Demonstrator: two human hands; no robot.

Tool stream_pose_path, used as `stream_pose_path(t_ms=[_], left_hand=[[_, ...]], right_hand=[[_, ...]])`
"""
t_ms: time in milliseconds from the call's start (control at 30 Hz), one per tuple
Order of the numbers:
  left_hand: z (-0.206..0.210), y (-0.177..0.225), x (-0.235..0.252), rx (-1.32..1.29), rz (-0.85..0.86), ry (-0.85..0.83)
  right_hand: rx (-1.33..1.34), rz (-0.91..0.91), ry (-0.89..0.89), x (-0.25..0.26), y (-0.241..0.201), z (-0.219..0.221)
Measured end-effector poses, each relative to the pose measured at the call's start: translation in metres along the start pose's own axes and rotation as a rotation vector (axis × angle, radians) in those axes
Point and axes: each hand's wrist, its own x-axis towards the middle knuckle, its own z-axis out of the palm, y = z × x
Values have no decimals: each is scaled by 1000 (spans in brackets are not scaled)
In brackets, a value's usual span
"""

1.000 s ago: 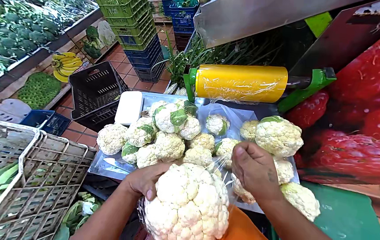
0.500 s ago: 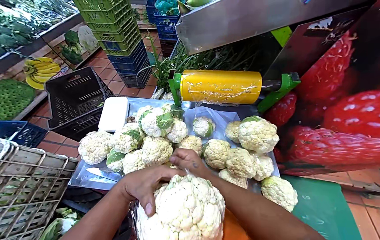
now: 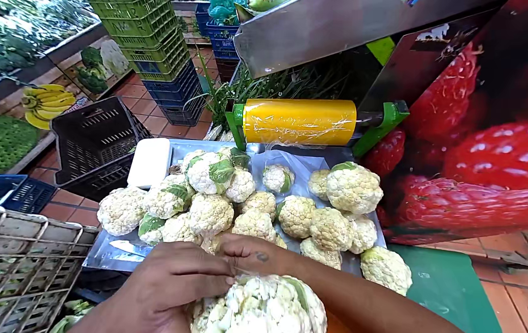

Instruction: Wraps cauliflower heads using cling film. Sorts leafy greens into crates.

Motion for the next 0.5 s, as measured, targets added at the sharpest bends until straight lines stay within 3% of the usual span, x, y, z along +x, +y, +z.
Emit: stream_pose_path(t_ms=[100, 233, 300, 400, 500], left_hand=[[-2, 2, 12, 128, -87, -111], [1, -3, 33, -181, -121, -490], [5, -9, 36, -306, -151, -556], [6, -13, 36, -387, -192, -505], [4, -15, 33, -451, -335, -486]], right_hand=[[44, 118, -125, 3, -8, 1], [-143, 446, -174, -17, -7, -5], [-229, 587, -228, -20, -11, -12], [-332, 510, -72, -7, 7, -19], [-338, 520, 222, -23, -24, -50]])
